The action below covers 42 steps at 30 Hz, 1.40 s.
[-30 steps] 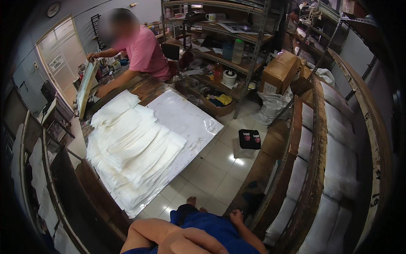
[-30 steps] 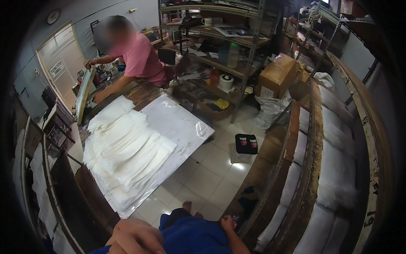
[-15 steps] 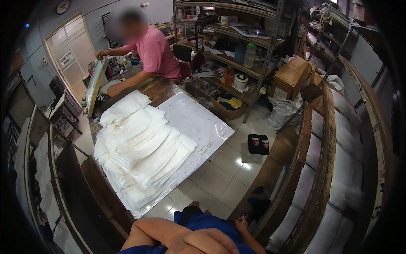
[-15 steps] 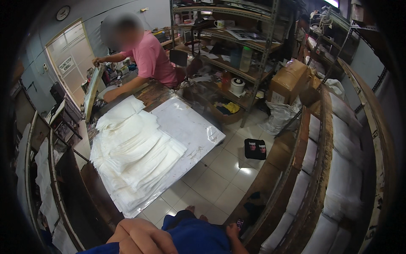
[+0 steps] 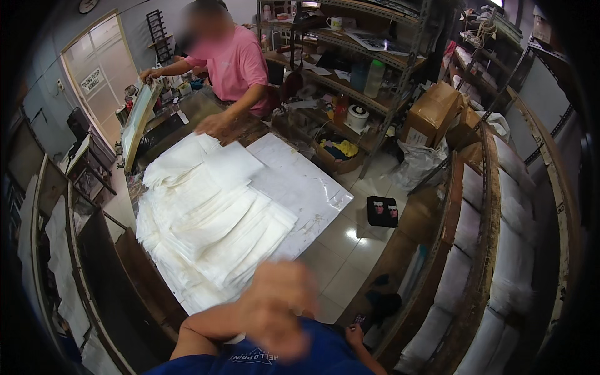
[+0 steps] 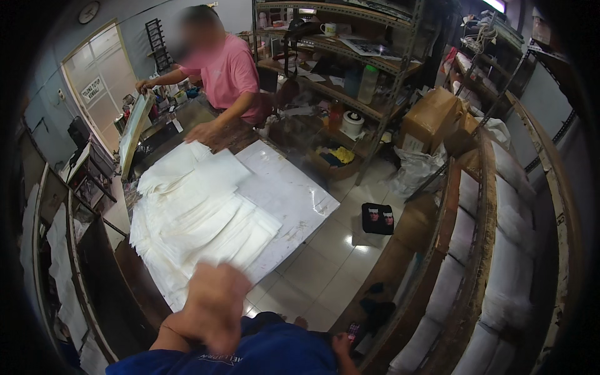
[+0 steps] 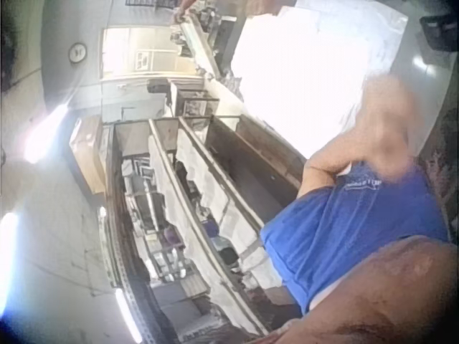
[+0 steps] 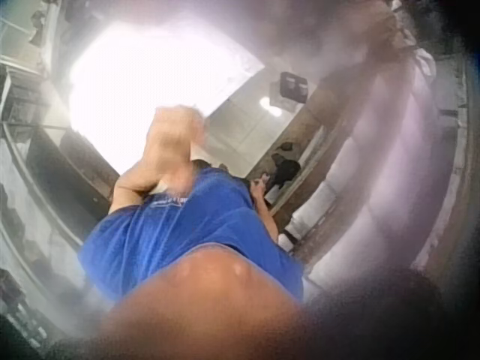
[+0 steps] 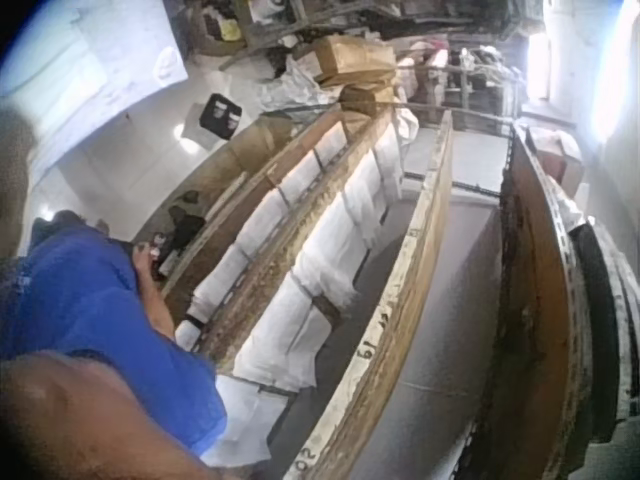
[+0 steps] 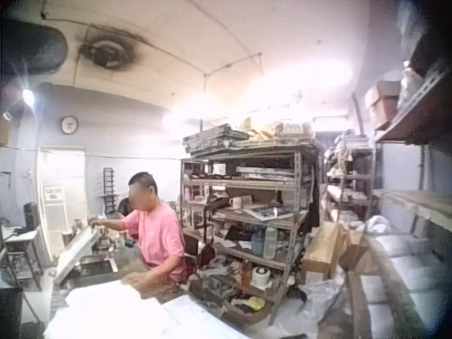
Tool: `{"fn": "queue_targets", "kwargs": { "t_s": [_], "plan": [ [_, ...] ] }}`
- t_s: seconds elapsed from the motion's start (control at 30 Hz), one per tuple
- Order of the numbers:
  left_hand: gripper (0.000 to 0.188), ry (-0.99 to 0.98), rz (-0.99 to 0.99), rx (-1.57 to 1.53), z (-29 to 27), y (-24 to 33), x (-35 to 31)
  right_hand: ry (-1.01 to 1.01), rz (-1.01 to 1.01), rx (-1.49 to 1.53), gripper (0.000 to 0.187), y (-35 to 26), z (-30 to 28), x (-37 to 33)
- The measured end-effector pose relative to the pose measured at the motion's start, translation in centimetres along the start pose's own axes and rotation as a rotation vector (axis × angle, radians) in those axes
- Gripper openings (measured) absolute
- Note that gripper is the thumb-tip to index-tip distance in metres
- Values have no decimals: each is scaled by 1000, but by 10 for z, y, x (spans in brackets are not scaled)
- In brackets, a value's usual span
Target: The person repeatedly picks up white fabric sheets from a table and places them onto a metal shelving unit. Another person in a pink shirt is seen working at a table in the background.
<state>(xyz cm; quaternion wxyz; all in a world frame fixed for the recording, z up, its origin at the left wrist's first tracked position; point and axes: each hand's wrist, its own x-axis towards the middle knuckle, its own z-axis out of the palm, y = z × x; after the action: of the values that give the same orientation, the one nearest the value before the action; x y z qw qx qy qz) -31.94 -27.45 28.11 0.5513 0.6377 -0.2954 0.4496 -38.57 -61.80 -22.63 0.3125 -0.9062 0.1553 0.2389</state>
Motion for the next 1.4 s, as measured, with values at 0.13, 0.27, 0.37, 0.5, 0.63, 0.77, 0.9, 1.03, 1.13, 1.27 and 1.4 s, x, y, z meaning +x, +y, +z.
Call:
{"fn": "queue_targets", "kwargs": {
  "t_s": [0.13, 0.27, 0.37, 0.5, 0.63, 0.77, 0.9, 1.03, 1.13, 1.27, 1.4],
  "plan": [
    [13, -310, -301, 497, -53, -136, -21, 31, 19, 28, 31, -26, 10, -12],
    [14, -507, -711, 919, -154, -252, -82, 46, 6, 106, 32, -45, 33, -21],
    [23, -693, -631, 1214, -187, -309, -103, 60, 44, 141, 33, -78, 27, -47],
    [18, -1081, -681, 1340, -196, -356, -113, 89, 71, 187, 34, -71, 47, -68],
    [10, -1113, -386, 1288, -213, -389, -141, 66, 257, 201, 37, -71, 57, -81],
    [3, -1111, -299, 1295, -209, -391, -139, 225, 168, 250, 33, -72, 68, -79],
    [5, -1096, -279, 1087, -129, -353, -120, 366, 90, 552, 30, -140, 28, -78],
    [4, -1076, -301, 583, -29, -273, -132, 415, -158, 822, 40, -212, -15, -82],
    [5, -1144, -296, 389, 20, -213, -150, 358, -240, 878, 46, -275, -83, -116],
    [7, -1338, -204, 243, 59, -147, -177, 487, -383, 602, 39, -273, -110, -142],
    [11, -1421, -242, 77, 68, -102, -204, 445, -347, 492, 22, -228, -91, -154]
  ]
}}
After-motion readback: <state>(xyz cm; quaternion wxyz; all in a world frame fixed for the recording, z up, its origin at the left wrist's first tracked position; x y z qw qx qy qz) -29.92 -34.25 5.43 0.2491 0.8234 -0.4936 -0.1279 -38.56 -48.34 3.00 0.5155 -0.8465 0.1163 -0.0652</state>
